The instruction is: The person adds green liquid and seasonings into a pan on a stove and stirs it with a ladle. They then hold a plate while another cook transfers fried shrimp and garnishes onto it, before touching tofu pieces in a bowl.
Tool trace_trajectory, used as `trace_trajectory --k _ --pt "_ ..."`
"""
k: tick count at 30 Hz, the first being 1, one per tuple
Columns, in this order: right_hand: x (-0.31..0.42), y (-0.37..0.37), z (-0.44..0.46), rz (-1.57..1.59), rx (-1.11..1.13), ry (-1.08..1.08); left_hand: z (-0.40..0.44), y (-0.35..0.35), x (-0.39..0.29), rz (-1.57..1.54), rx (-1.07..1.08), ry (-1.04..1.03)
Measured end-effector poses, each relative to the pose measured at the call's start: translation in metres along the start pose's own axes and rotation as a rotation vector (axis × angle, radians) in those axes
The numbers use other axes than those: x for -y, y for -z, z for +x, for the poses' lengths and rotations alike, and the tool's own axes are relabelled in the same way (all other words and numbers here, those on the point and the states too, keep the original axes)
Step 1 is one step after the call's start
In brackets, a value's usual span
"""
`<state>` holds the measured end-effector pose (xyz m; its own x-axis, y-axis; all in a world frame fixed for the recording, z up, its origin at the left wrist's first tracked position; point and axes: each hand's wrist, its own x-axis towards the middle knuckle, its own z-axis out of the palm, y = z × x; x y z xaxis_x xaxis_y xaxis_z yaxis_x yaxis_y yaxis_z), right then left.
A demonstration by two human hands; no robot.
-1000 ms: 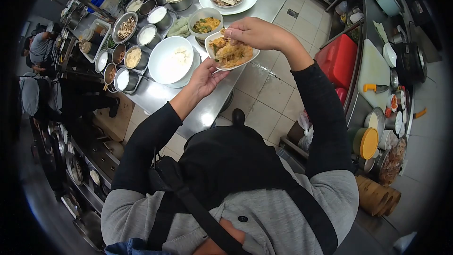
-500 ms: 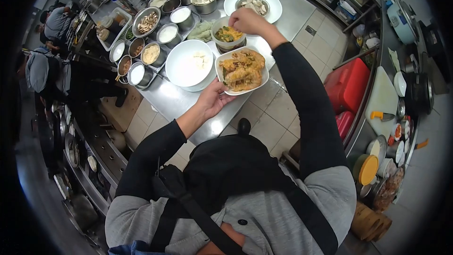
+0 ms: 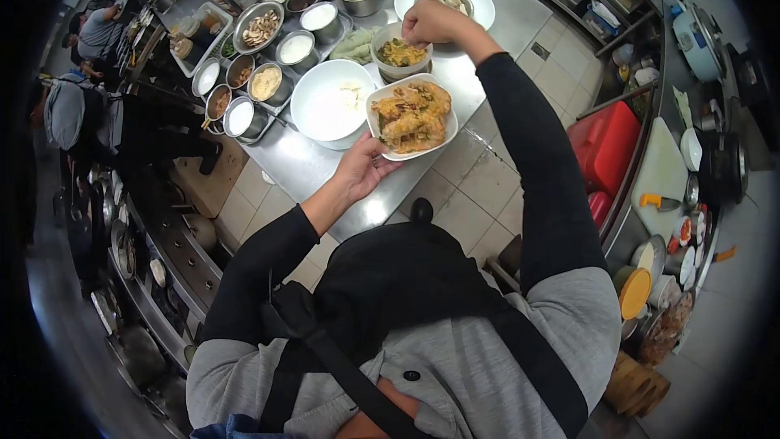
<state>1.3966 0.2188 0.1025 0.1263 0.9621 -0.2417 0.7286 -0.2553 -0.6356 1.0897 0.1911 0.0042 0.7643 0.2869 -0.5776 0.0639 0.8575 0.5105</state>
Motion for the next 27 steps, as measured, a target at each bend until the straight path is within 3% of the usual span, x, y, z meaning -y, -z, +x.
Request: trace_trajectory --k 2,6,11,15,18,22,25,27 --pt "0.009 0.007 -0.042 0.283 0.000 0.029 0.001 -0.003 -0.002 0.009 0.005 -0.010" --pt "0.017 -0.002 -0.102 0.383 0.063 0.018 0.008 -0.006 0.001 -0.035 0.018 -0.004" --pt "0.012 -0.014 -0.137 0.261 -0.072 -0.004 0.019 -0.008 0.001 -0.004 0.063 -0.011" --pt "0.014 -0.020 -0.140 0.211 -0.196 0.100 0.017 -0.018 0.000 0.058 0.106 0.000" --pt "0.022 -0.021 -0.150 0.209 -0.171 0.215 0.017 -0.026 0.002 0.087 0.131 0.015" --pt "-0.026 -0.009 -0.168 0.090 -0.423 0.172 0.020 -0.031 0.006 0.112 0.160 0.023" --pt "-0.065 -0.024 -0.200 0.466 -0.311 -0.305 0.023 -0.031 0.007 0.100 0.175 0.035" --pt "-0.065 -0.056 -0.223 0.922 -0.155 -0.476 0.025 -0.032 0.010 0.094 0.166 0.039"
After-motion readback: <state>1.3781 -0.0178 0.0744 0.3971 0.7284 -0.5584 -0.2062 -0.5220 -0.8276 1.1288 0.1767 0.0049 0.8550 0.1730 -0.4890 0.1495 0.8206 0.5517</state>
